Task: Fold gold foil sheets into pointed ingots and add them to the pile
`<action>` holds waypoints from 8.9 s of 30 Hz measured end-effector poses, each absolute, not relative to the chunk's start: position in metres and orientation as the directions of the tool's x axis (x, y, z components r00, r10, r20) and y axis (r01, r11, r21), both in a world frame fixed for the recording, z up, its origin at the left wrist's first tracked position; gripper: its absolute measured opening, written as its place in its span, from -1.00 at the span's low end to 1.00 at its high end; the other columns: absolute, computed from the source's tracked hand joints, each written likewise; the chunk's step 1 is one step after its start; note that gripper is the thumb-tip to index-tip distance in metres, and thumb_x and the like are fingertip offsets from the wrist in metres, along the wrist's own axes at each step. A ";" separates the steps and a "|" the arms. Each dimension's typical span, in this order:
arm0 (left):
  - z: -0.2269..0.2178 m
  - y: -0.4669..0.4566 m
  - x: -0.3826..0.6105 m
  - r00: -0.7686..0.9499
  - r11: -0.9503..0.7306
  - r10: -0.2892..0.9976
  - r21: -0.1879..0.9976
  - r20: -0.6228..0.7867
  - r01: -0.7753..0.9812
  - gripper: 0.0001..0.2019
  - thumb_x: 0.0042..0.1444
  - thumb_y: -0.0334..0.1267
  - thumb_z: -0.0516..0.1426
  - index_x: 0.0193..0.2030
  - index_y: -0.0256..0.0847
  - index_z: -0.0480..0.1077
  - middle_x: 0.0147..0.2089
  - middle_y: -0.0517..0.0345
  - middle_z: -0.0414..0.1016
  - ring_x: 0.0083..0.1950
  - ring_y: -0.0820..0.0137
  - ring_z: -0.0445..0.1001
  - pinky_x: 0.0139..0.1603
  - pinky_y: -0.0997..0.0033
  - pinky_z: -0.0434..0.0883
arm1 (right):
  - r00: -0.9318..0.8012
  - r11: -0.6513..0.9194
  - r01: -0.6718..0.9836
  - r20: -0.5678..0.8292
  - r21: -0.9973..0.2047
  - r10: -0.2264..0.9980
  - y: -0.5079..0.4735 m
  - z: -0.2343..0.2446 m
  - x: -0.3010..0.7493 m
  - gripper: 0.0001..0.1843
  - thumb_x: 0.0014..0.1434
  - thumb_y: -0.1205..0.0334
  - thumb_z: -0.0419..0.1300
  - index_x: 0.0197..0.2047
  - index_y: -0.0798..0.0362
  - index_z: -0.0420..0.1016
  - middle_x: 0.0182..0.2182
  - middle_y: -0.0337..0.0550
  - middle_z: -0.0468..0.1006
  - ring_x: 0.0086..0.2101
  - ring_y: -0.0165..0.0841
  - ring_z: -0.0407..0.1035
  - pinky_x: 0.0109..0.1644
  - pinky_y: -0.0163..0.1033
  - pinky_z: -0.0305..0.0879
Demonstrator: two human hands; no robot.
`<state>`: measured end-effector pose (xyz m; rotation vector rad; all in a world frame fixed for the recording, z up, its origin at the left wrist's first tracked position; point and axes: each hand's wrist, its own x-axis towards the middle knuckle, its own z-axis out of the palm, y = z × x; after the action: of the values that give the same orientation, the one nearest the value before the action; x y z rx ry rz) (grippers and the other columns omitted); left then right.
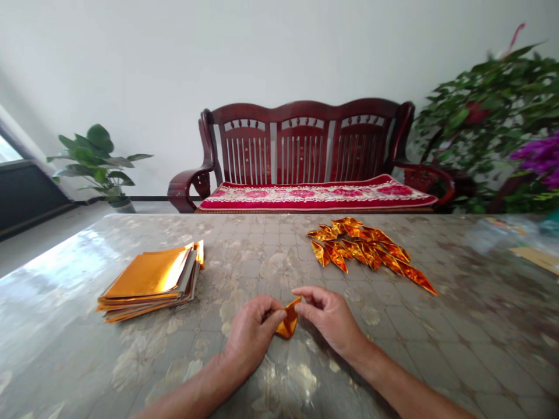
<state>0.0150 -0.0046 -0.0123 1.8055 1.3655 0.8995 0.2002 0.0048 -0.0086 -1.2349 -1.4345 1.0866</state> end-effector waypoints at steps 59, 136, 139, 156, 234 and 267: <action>-0.003 -0.014 0.021 0.208 -0.371 0.928 0.824 0.309 0.428 -0.90 0.13 -0.34 0.20 -0.34 -0.16 0.57 -0.40 0.21 0.57 -0.34 0.40 0.52 -0.26 0.50 0.37 | -0.133 0.445 0.411 0.430 -0.796 0.893 -0.011 0.007 0.195 -0.81 0.09 0.38 0.15 -0.48 0.06 0.56 -0.57 -0.26 0.51 -0.53 -0.44 0.37 -0.41 -0.38 0.22; 0.014 -0.012 0.029 0.176 -0.114 0.983 0.935 0.057 0.335 -0.82 0.06 -0.24 0.16 -0.42 -0.29 0.54 -0.48 0.16 0.53 -0.44 0.41 0.43 -0.39 0.52 0.32 | -0.178 0.140 0.109 0.119 -0.984 0.977 -0.005 -0.001 0.190 -0.76 0.15 0.07 0.19 -0.42 0.04 0.35 -0.55 -0.34 0.28 -0.48 -0.43 0.18 -0.40 -0.35 0.14; 0.015 -0.012 0.030 0.116 -0.094 0.991 0.942 0.060 0.321 -0.82 0.03 -0.24 0.15 -0.46 -0.28 0.53 -0.52 0.17 0.52 -0.47 0.42 0.42 -0.44 0.54 0.31 | -0.203 0.073 0.032 0.065 -0.997 0.977 -0.007 -0.002 0.190 -0.69 0.19 -0.02 0.18 -0.38 0.05 0.37 -0.54 -0.34 0.29 -0.49 -0.43 0.18 -0.43 -0.36 0.14; 0.008 -0.008 0.031 0.137 -0.024 0.990 1.000 0.022 0.010 -0.74 0.07 -0.08 0.22 -0.34 -0.29 0.53 -0.47 0.17 0.48 -0.43 0.44 0.41 -0.39 0.52 0.38 | -0.320 0.102 0.086 0.070 -0.991 0.945 -0.003 -0.004 0.195 -0.68 0.23 -0.02 0.18 -0.40 0.06 0.37 -0.52 -0.33 0.33 -0.45 -0.42 0.22 -0.37 -0.35 0.18; -0.002 -0.001 0.017 0.012 -0.037 0.999 0.998 0.037 0.053 -0.76 0.07 -0.09 0.20 -0.37 -0.26 0.50 -0.54 0.19 0.50 -0.51 0.45 0.41 -0.50 0.54 0.34 | -0.363 0.516 0.577 0.367 -0.633 0.856 -0.006 0.004 0.203 -0.84 0.36 0.24 0.08 -0.15 -0.03 0.50 -0.27 -0.20 0.49 -0.22 -0.32 0.38 -0.14 -0.24 0.26; -0.005 -0.005 0.015 0.084 -0.145 0.986 0.989 0.146 -0.022 -0.78 0.27 -0.06 0.08 -0.25 -0.17 0.36 -0.21 0.10 0.60 -0.14 0.28 0.56 -0.04 0.32 0.43 | -0.034 0.006 -0.068 0.009 -0.998 0.999 0.007 -0.004 0.200 -0.69 -0.05 0.19 0.31 -0.18 0.07 0.52 -0.47 -0.25 0.56 -0.44 -0.37 0.44 -0.42 -0.32 0.33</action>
<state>0.0145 -0.0051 -0.0051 1.3431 1.0619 1.2582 0.1998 0.0068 -0.0042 -1.1369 -1.1869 1.2603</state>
